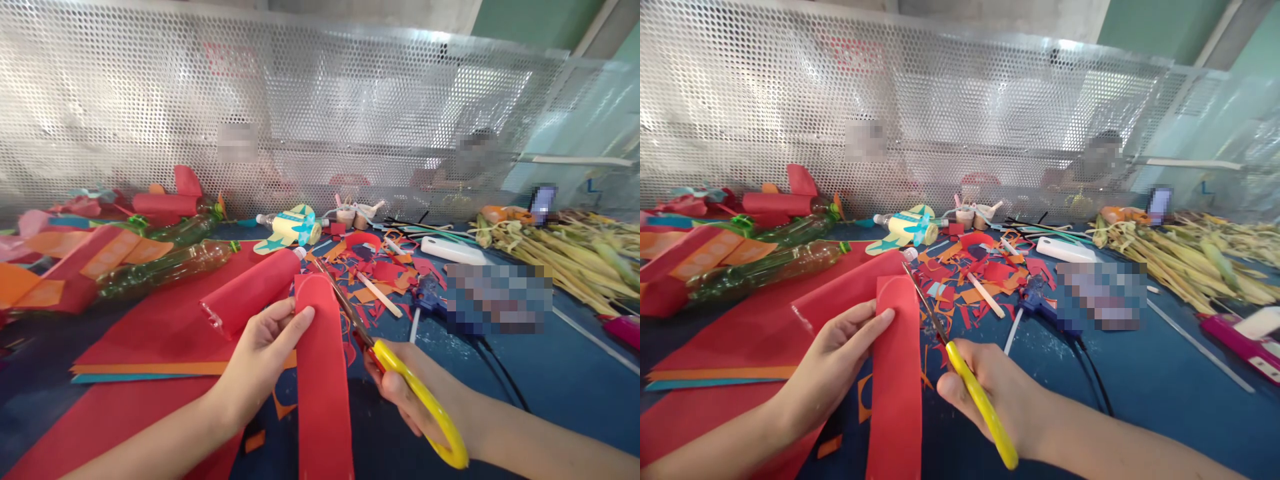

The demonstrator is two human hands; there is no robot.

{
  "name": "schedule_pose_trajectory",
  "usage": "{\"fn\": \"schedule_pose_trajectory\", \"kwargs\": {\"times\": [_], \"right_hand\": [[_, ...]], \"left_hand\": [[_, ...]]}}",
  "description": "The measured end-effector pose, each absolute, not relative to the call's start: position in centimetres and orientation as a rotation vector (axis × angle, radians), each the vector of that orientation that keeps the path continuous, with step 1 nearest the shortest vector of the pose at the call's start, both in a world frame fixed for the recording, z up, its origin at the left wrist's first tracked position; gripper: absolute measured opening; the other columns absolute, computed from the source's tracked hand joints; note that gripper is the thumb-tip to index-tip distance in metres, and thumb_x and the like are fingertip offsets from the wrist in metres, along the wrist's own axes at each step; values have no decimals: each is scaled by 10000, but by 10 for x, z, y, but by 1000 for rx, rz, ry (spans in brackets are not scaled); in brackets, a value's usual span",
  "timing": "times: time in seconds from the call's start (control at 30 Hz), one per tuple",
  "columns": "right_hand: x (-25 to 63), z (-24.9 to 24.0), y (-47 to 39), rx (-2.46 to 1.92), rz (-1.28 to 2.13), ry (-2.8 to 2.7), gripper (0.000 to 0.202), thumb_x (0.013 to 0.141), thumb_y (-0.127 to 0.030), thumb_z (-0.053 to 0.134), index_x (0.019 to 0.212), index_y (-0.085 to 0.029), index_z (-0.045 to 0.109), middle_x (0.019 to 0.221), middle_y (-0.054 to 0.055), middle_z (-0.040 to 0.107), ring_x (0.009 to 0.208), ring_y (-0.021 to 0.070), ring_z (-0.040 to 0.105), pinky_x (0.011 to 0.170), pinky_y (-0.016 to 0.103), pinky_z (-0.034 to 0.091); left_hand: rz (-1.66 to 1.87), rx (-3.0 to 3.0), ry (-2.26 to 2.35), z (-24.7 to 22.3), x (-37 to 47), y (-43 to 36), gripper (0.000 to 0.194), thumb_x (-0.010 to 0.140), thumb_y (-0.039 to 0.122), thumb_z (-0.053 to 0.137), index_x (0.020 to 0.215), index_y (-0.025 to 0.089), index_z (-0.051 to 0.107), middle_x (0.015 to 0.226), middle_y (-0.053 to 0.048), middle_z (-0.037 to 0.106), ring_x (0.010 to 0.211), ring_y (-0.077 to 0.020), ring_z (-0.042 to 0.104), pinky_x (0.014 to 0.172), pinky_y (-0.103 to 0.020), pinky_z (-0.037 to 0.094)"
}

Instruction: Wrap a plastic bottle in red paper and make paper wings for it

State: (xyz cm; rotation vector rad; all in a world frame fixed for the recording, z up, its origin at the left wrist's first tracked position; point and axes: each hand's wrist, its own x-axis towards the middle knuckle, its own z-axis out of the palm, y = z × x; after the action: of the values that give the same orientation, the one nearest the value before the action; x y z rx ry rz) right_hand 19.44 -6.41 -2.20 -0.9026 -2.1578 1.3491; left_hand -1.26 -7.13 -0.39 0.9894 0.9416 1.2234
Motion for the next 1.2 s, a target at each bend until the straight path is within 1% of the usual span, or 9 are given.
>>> {"fn": "schedule_pose_trajectory", "kwargs": {"times": [0.23,0.43,0.53,0.6,0.73,0.83,1.0,1.2], "right_hand": [[194,-17,-64,-986,1373,-2144,627,755,-833,265,696,-211,309,590,-77,262,452,47,232,376,185,191],[194,-11,-62,-1030,1356,-2143,633,749,-835,275,696,-207,328,570,-78,289,445,46,259,374,184,205],[195,-11,-62,-1019,1327,-2180,617,770,-816,274,700,-206,329,572,-76,296,448,46,261,375,183,209],[195,-10,-63,-1031,1332,-2175,611,775,-811,276,706,-206,332,574,-78,299,445,44,261,370,179,215],[195,-8,-64,-1082,1424,-2120,632,736,-840,295,707,-209,329,572,-92,284,399,24,268,338,170,217],[195,-7,-62,-1102,1486,-2096,647,702,-862,311,703,-215,326,553,-102,274,354,19,300,309,165,227],[199,-8,-58,-1059,1526,-2098,617,723,-834,350,709,-218,321,472,-112,290,346,30,300,309,156,243],[199,-8,-57,-1073,1514,-2088,624,727,-838,327,707,-214,330,449,-108,321,320,32,333,309,148,256]], "left_hand": [[1249,947,988,-5,-15,-69,223,737,354,727,892,193,719,703,-35,744,597,-204,690,564,-285,563],[1250,939,1006,-2,-19,-65,170,742,367,720,765,200,697,609,10,713,521,-144,651,517,-213,532],[1230,953,1071,0,-21,-63,213,732,398,721,710,191,676,579,14,699,471,-129,617,445,-184,485],[1229,954,1094,2,-21,-63,237,714,415,731,688,188,668,570,12,693,467,-130,607,434,-185,473],[1235,975,1110,6,-20,-63,256,696,423,741,649,185,659,531,14,672,466,-128,594,439,-185,466],[1216,1011,1138,7,-21,-61,275,699,433,733,621,182,654,498,14,655,426,-121,567,406,-181,440],[1206,1047,1165,10,-26,-55,244,689,419,743,656,183,691,507,19,661,392,-100,549,358,-156,388],[1157,1079,1155,12,-35,-47,198,712,389,735,747,195,721,553,5,690,420,-100,577,379,-150,415]]}}
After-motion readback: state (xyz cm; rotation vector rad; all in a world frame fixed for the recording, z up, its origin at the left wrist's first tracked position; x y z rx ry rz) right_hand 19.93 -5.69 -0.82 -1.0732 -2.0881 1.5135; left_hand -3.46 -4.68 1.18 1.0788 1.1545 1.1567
